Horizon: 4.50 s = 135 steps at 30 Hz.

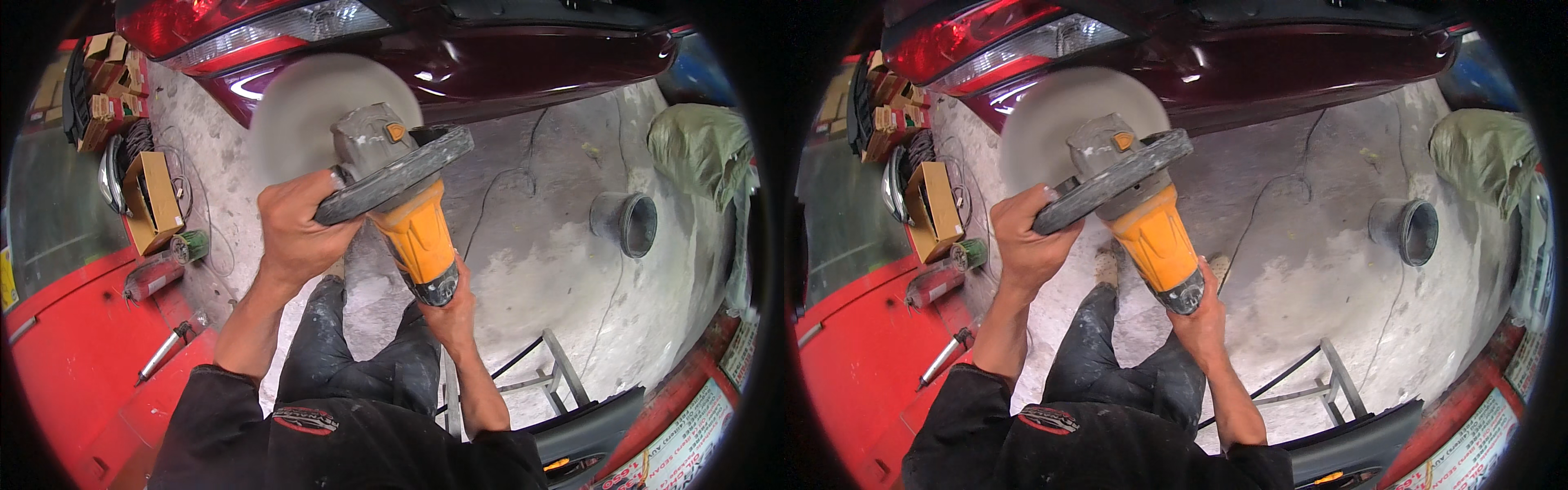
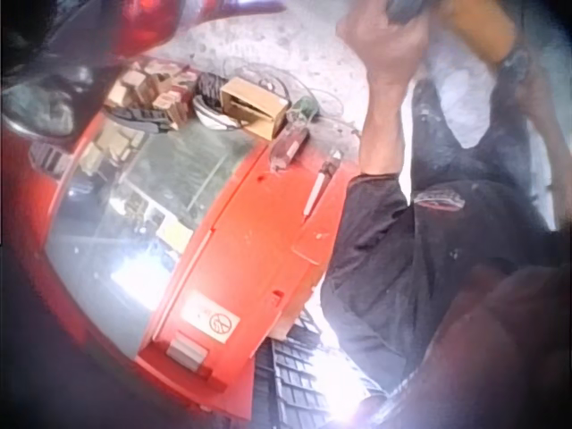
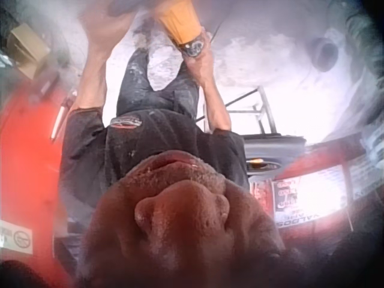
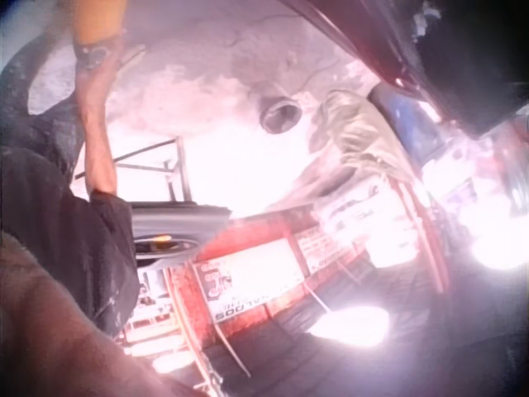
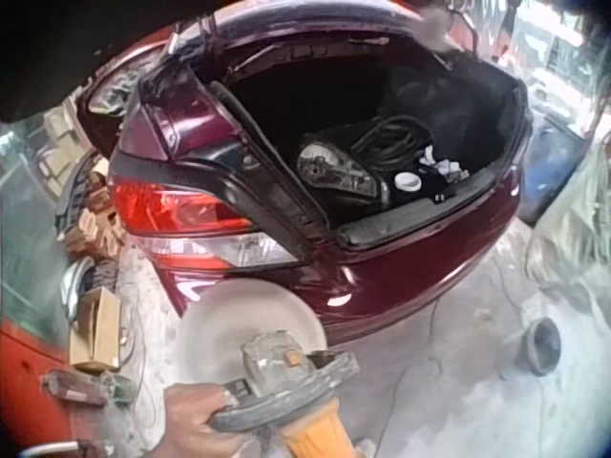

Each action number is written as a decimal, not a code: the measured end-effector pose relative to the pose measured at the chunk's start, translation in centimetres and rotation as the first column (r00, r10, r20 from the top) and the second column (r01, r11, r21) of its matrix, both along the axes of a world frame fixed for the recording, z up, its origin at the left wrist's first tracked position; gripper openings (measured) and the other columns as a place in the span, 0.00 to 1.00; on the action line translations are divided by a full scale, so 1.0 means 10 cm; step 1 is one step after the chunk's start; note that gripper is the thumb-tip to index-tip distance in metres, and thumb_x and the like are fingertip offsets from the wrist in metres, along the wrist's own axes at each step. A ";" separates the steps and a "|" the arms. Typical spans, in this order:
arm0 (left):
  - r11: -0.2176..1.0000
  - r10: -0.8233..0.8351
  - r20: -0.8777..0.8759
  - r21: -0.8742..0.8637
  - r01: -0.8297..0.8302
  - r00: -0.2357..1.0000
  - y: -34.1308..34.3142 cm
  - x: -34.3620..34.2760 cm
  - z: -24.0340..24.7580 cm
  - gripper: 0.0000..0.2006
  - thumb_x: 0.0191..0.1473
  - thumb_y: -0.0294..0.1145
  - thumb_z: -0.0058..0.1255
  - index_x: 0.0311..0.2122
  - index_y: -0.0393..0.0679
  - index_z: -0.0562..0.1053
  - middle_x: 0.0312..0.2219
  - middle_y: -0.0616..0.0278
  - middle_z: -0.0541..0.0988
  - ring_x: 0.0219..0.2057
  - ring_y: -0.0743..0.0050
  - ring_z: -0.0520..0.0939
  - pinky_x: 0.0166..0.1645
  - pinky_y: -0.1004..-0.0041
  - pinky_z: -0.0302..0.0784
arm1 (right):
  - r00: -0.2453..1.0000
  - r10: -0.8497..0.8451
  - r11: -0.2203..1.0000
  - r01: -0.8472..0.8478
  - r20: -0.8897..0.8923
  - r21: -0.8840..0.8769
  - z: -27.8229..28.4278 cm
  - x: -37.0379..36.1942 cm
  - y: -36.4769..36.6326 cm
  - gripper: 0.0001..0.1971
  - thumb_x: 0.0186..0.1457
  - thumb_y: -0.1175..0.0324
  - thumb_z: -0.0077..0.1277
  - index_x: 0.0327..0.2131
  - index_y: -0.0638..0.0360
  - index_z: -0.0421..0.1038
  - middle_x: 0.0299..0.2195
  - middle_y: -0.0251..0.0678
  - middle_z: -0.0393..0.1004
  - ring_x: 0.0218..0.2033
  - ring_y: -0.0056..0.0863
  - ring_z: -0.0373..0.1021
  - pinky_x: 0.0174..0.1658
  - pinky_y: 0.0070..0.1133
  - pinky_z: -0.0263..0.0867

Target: The person wipes the rear bumper of a maroon car with a white cloth, then uses a yellow orbital polisher to buff the same area. The person moves around the rear of the vehicle while operating the tool.

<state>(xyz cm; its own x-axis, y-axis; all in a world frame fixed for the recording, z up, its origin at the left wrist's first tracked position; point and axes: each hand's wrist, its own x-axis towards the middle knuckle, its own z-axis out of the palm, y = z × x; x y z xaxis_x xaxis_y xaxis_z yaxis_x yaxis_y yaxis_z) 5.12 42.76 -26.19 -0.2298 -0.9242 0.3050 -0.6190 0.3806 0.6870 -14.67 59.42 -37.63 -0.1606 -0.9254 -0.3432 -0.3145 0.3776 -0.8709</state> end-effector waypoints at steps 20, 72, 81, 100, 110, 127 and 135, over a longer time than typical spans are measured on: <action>0.984 0.053 -0.238 0.178 -0.010 0.970 -0.35 -1.49 -0.27 0.08 0.38 0.21 0.60 0.28 0.34 0.76 0.20 0.49 0.78 0.21 0.70 0.81 0.27 0.72 0.72 | 0.991 0.073 0.979 -0.050 -0.114 0.199 0.76 -1.79 -0.41 0.38 0.40 0.78 0.63 0.58 0.63 0.60 0.41 0.45 0.78 0.43 0.33 0.75 0.49 0.25 0.68; 0.939 0.344 -0.370 0.111 -0.327 0.863 -1.24 -2.38 -0.46 0.07 0.44 0.30 0.57 0.29 0.37 0.79 0.20 0.46 0.78 0.26 0.47 0.82 0.32 0.62 0.77 | 0.784 0.406 0.914 -0.357 -0.470 0.194 1.31 -3.02 -1.95 0.32 0.36 0.78 0.59 0.51 0.61 0.65 0.37 0.39 0.77 0.39 0.28 0.73 0.46 0.23 0.66; 0.959 0.280 -0.395 0.150 -0.239 0.875 -1.11 -2.47 -0.46 0.11 0.44 0.31 0.58 0.34 0.38 0.80 0.23 0.45 0.80 0.27 0.47 0.83 0.35 0.60 0.78 | 0.877 0.354 0.935 -0.323 -0.326 0.145 1.21 -3.08 -1.69 0.31 0.38 0.78 0.59 0.51 0.64 0.64 0.37 0.36 0.77 0.37 0.25 0.72 0.46 0.20 0.66; 0.954 0.251 -0.156 0.206 -0.217 0.955 -1.49 -2.28 -0.08 0.14 0.45 0.34 0.58 0.37 0.41 0.82 0.27 0.50 0.83 0.33 0.52 0.85 0.43 0.61 0.81 | 0.922 0.311 0.934 -0.252 -0.230 0.254 1.25 -2.88 -2.02 0.25 0.37 0.79 0.57 0.44 0.58 0.65 0.25 0.25 0.70 0.19 0.14 0.64 0.23 0.16 0.60; 0.938 0.327 -0.252 0.204 -0.280 0.911 -1.52 -2.40 -0.19 0.15 0.44 0.35 0.59 0.38 0.42 0.82 0.29 0.49 0.83 0.33 0.50 0.85 0.42 0.61 0.81 | 0.893 0.368 0.907 -0.284 -0.258 0.310 1.53 -2.92 -2.12 0.27 0.38 0.79 0.57 0.47 0.59 0.66 0.28 0.26 0.71 0.22 0.15 0.64 0.25 0.16 0.59; 0.954 0.175 -0.263 0.282 -0.098 0.949 -0.88 -2.11 -0.28 0.08 0.41 0.32 0.59 0.29 0.41 0.79 0.23 0.51 0.81 0.28 0.48 0.83 0.34 0.58 0.79 | 0.964 0.224 0.945 -0.180 -0.140 0.272 1.10 -2.64 -1.22 0.29 0.41 0.80 0.61 0.50 0.61 0.63 0.37 0.32 0.74 0.36 0.21 0.70 0.42 0.19 0.68; 0.996 0.048 -0.171 0.088 -0.034 0.984 -0.44 -1.06 -0.24 0.11 0.37 0.30 0.62 0.28 0.41 0.75 0.22 0.52 0.78 0.25 0.49 0.82 0.29 0.60 0.77 | 0.995 0.075 0.988 -0.065 -0.063 0.138 0.47 -1.48 -0.48 0.36 0.41 0.80 0.62 0.57 0.62 0.59 0.41 0.40 0.76 0.41 0.26 0.73 0.47 0.23 0.68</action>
